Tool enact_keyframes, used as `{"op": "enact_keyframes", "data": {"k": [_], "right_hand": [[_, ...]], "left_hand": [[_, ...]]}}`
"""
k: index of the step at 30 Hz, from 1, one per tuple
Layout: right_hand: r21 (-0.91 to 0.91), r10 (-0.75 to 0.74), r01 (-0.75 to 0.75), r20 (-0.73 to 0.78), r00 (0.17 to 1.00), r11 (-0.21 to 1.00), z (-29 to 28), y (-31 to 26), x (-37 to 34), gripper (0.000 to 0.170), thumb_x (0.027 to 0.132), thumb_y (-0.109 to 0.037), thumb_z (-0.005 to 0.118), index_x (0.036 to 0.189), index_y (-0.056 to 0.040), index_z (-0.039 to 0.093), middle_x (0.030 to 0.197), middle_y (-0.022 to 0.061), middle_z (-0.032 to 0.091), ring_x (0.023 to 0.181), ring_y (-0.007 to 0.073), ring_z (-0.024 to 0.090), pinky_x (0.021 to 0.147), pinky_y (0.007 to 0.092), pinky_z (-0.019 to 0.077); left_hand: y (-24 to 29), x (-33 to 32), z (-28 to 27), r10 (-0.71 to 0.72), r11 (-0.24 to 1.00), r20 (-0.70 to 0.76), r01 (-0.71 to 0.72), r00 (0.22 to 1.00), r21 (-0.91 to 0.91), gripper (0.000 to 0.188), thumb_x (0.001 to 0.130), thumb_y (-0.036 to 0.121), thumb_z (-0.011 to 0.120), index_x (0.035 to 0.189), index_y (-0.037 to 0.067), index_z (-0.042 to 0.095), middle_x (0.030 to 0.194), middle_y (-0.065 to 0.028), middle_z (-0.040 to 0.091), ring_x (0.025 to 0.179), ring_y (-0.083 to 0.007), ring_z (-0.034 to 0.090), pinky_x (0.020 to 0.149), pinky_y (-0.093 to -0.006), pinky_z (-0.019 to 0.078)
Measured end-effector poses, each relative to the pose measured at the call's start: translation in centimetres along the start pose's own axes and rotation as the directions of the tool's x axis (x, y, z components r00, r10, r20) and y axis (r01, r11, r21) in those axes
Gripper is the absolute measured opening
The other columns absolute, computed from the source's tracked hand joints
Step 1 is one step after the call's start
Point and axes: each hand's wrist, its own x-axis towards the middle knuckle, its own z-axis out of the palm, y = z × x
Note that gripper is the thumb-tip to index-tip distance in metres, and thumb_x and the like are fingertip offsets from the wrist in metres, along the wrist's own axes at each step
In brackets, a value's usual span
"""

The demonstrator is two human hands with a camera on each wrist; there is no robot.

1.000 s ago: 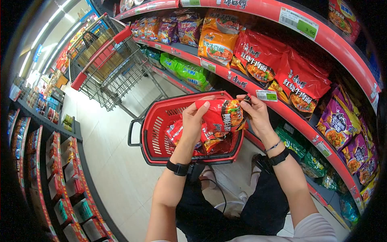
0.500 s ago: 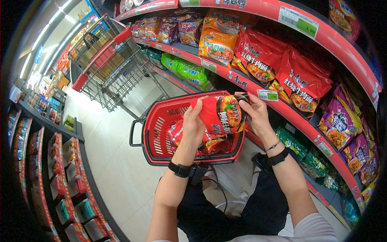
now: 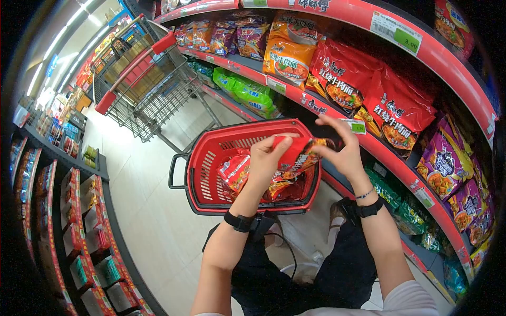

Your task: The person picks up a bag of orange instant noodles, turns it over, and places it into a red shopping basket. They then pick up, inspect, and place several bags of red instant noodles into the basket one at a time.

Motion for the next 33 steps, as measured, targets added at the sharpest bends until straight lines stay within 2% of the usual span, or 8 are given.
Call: {"op": "enact_keyframes", "data": {"k": [2,4,6,8,12,14,20,33], "right_hand": [[-0.219,-0.132,0.167,0.165,0.977,0.961,0.1,-0.4,-0.4,0.057,0.067,-0.026,0.077,0.117,-0.0076,0.058,0.102,0.0074,0.065,0.094,0.0262,0.06,0.081,0.0346,0.046],[-0.13,0.175,-0.137,0.354,0.919,0.982,0.9,0.5,-1.6,0.037,0.072,-0.016,0.073,0.106,-0.0034,0.064,0.084,0.0092,0.067,0.073,0.0208,0.062,0.069,0.0284,0.0467],[-0.103,0.232,-0.21,0.314,0.92,0.972,0.9,0.8,-2.0,0.028,0.076,-0.015,0.071,0.1,-0.0019,0.065,0.079,0.0075,0.067,0.066,0.0168,0.06,0.064,0.0263,0.0458],[-0.073,0.276,-0.267,0.267,0.923,0.961,0.9,1.7,-1.7,0.021,0.079,-0.014,0.069,0.095,-0.0004,0.067,0.075,0.0058,0.067,0.06,0.0127,0.058,0.059,0.0242,0.0449],[0.524,0.5,-0.463,0.079,0.863,0.715,1.1,2.9,-1.5,0.019,0.087,-0.014,0.062,0.097,0.0011,0.066,0.086,0.001,0.066,0.074,0.0052,0.058,0.067,0.0233,0.0477],[0.72,0.557,-0.44,0.089,0.826,0.537,0.9,2.9,-1.4,0.019,0.088,-0.015,0.061,0.101,-0.0023,0.065,0.093,0.0026,0.066,0.079,0.0075,0.06,0.072,0.0247,0.0495],[0.877,0.616,-0.461,0.288,0.733,0.139,1.4,3.0,-1.7,0.023,0.091,-0.021,0.056,0.108,-0.0052,0.06,0.105,0.0032,0.064,0.094,0.0112,0.06,0.082,0.0279,0.0484],[0.897,0.466,-0.441,0.374,0.802,0.039,2.9,2.6,-1.5,0.034,0.092,-0.019,0.053,0.124,-0.0068,0.048,0.12,0.0043,0.057,0.108,0.0163,0.054,0.092,0.0339,0.0434]], "left_hand": [[-0.6,0.1,0.2,0.099,0.98,0.033,-0.103,0.995,0.171,0.015,0.087,0.009,0.06,0.097,0.0,0.067,0.097,-0.0066,0.066,0.089,-0.0136,0.061,0.081,-0.0261,0.0465],[-0.6,0.0,0.5,0.246,0.891,0.17,-0.291,0.954,0.348,0.017,0.087,0.008,0.059,0.099,-0.001,0.066,0.099,-0.0069,0.066,0.097,-0.0144,0.059,0.087,-0.0275,0.045],[-0.3,0.1,0.2,0.201,0.9,0.179,-0.254,0.963,0.355,0.024,0.087,0.009,0.058,0.109,-0.001,0.061,0.109,-0.0081,0.063,0.104,-0.0156,0.056,0.09,-0.0272,0.0426],[0.0,1.0,-0.3,0.388,0.876,-0.07,-0.344,0.919,0.338,0.033,0.084,0.011,0.062,0.115,-0.001,0.056,0.112,-0.0098,0.06,0.107,-0.0179,0.053,0.095,-0.0309,0.0389],[-0.5,1.5,-1.9,0.401,0.889,-0.339,-0.272,0.851,0.369,0.038,0.089,0.018,0.059,0.12,-0.001,0.05,0.116,-0.0095,0.056,0.111,-0.0173,0.049,0.096,-0.0302,0.0366],[-0.4,1.4,-1.6,0.129,0.991,-0.407,-0.104,0.904,0.084,0.038,0.092,0.024,0.055,0.121,0.0,0.049,0.117,-0.008,0.055,0.11,-0.0154,0.049,0.095,-0.0285,0.0367],[-1.0,1.0,-1.2,0.119,0.992,-0.221,-0.109,0.968,0.055,0.033,0.094,0.025,0.052,0.112,-0.001,0.057,0.103,-0.0035,0.061,0.089,-0.0072,0.052,0.076,-0.0222,0.0417],[0.9,1.3,-1.9,0.316,0.949,-0.365,-0.285,0.876,0.139,0.027,0.093,0.021,0.054,0.101,-0.003,0.065,0.084,0.0007,0.063,0.07,-0.0022,0.051,0.062,-0.0182,0.0401]]}}
